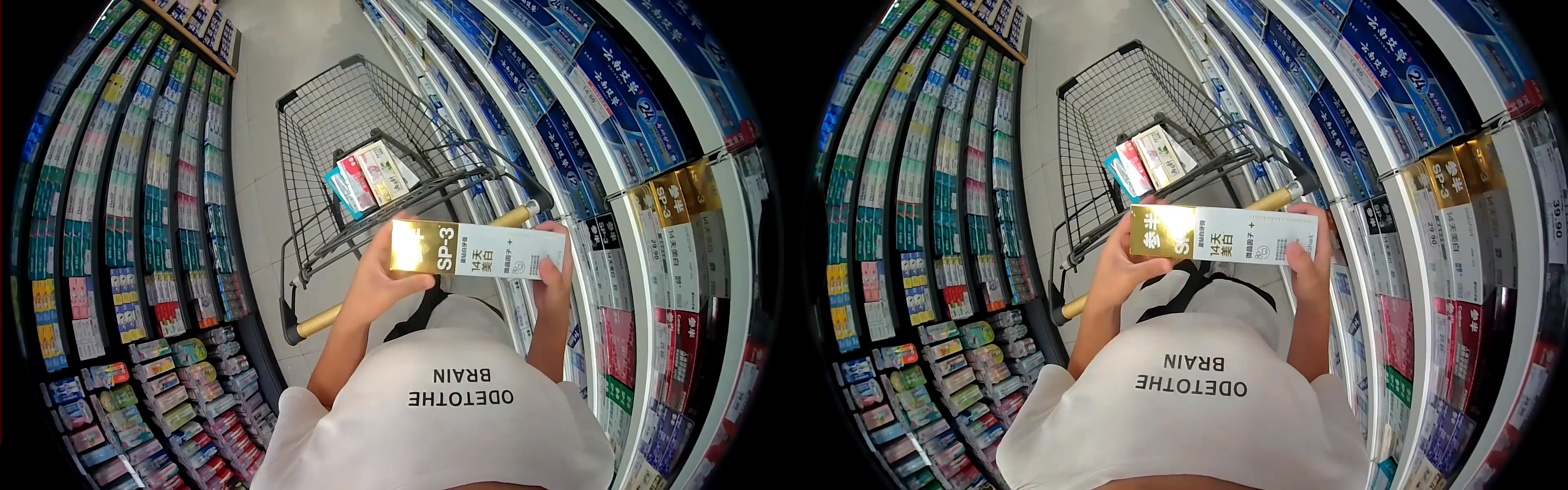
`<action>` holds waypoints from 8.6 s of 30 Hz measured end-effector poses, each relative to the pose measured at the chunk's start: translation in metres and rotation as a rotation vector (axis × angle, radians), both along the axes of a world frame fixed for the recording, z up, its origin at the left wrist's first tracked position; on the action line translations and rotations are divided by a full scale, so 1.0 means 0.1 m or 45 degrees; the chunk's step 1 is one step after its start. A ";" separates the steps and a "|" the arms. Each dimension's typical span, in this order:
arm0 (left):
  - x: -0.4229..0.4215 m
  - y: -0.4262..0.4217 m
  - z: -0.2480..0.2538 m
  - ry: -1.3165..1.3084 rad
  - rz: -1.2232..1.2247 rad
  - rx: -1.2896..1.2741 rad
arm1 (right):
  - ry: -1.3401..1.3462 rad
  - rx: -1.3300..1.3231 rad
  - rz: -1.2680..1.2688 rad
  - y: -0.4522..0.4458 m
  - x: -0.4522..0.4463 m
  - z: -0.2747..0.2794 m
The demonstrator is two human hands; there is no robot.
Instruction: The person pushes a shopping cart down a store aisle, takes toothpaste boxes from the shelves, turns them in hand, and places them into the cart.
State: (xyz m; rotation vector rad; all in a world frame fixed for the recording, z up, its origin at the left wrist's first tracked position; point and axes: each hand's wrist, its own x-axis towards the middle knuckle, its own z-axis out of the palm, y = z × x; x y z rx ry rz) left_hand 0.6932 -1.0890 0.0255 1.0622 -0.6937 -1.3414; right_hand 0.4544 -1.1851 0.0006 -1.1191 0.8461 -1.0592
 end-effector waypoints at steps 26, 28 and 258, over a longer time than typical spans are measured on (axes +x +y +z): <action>0.12 0.09 0.08 -0.724 0.032 -0.525 | 0.417 -0.724 0.320 -0.12 -0.18 0.28; 0.08 0.08 0.15 -0.753 0.050 -0.520 | 0.409 -0.775 0.312 -0.15 -0.18 0.29; 0.54 -0.19 0.30 -1.051 0.120 -0.488 | 0.476 -0.779 0.330 -0.54 0.34 0.59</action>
